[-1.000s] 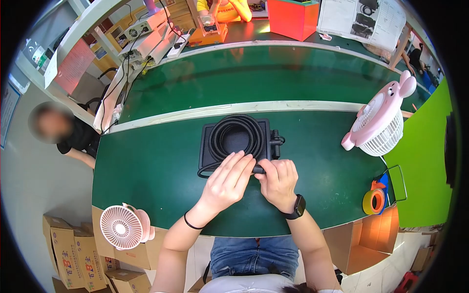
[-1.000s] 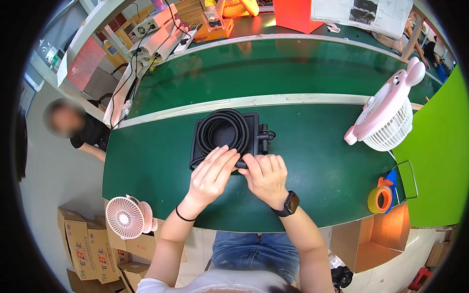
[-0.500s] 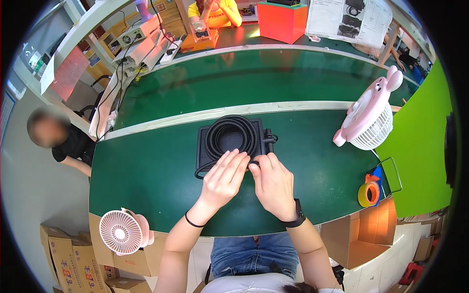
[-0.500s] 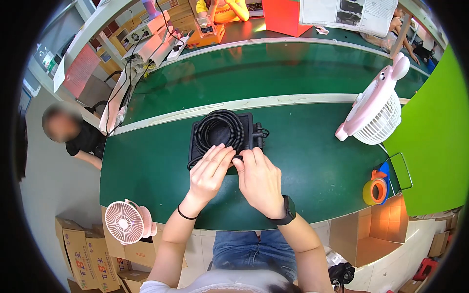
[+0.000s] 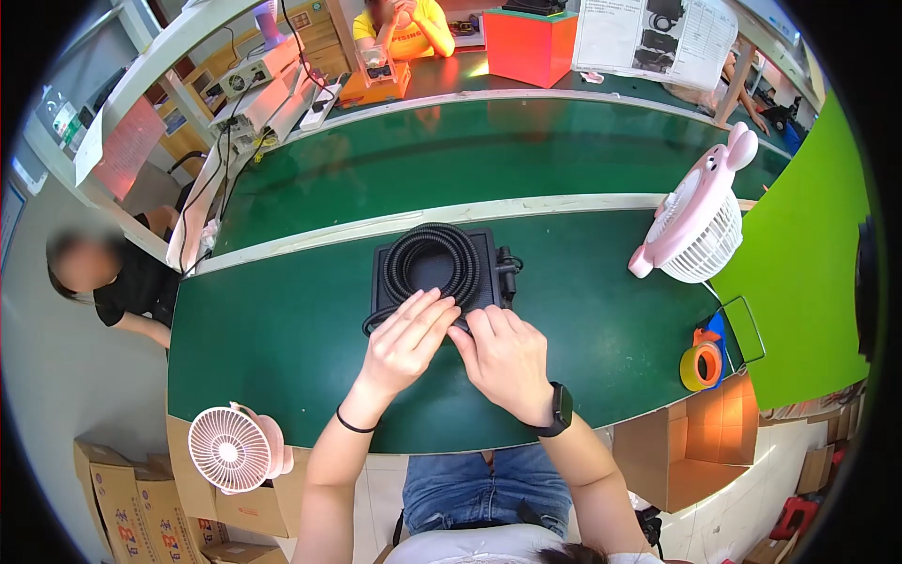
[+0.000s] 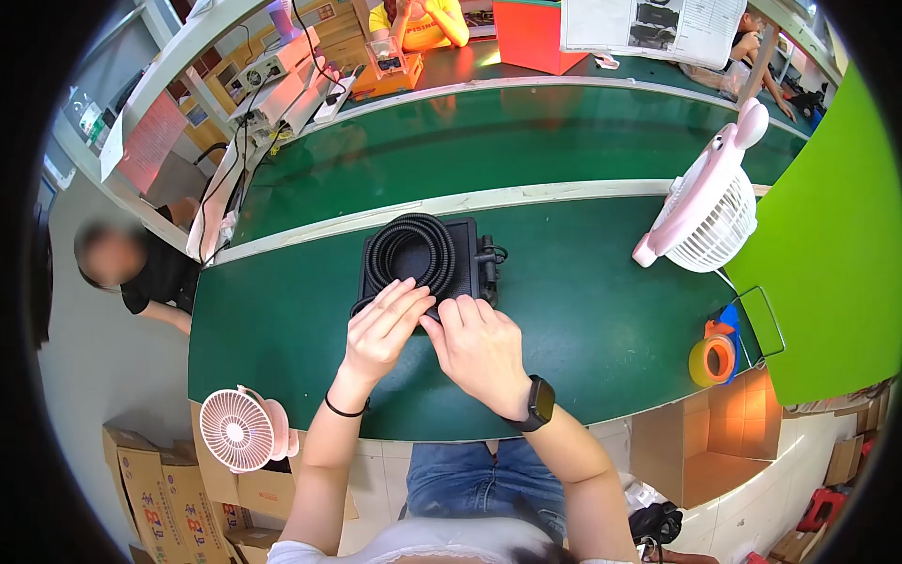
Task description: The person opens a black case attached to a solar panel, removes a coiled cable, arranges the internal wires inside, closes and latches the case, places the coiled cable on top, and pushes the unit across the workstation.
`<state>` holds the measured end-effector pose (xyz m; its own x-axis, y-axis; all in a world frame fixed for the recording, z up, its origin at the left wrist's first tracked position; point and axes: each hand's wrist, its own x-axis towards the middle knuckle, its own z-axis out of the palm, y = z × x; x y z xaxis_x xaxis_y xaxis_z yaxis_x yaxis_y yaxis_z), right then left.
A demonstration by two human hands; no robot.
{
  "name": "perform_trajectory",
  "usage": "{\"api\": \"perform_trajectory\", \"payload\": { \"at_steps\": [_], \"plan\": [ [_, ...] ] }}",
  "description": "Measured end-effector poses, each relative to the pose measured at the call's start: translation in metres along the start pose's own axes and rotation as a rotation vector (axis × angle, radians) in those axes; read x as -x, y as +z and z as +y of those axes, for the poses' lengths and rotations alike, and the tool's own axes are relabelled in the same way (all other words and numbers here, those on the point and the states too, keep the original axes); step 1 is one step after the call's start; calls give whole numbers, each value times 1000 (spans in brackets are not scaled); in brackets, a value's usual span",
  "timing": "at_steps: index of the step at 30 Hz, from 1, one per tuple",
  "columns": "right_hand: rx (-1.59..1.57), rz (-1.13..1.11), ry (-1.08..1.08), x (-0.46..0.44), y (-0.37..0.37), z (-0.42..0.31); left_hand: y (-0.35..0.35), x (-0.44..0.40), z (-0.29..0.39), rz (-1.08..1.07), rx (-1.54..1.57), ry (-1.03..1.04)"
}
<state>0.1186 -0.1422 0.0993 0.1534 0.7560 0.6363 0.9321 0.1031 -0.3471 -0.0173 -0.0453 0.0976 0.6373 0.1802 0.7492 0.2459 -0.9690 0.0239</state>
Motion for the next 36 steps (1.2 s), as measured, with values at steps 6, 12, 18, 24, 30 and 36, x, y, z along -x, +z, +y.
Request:
{"api": "perform_trajectory", "payload": {
  "at_steps": [6,12,18,24,30,36],
  "plan": [
    [-147,-94,169,-8,-7,-5,4,2,0,45,-11,-10],
    [-183,-194,140,-15,-13,9,6,1,10,22,1,-119],
    [-286,65,186,-17,-14,4,-4,1,5,-120,-149,-292],
    [-465,138,-53,-28,13,6,7,21,-34,244,248,-479],
    [219,-189,-218,-35,36,-1,26,76,-78,696,422,-859],
    [367,49,-371,-26,63,14,33,71,-81,465,892,-1272]
  ]
}}
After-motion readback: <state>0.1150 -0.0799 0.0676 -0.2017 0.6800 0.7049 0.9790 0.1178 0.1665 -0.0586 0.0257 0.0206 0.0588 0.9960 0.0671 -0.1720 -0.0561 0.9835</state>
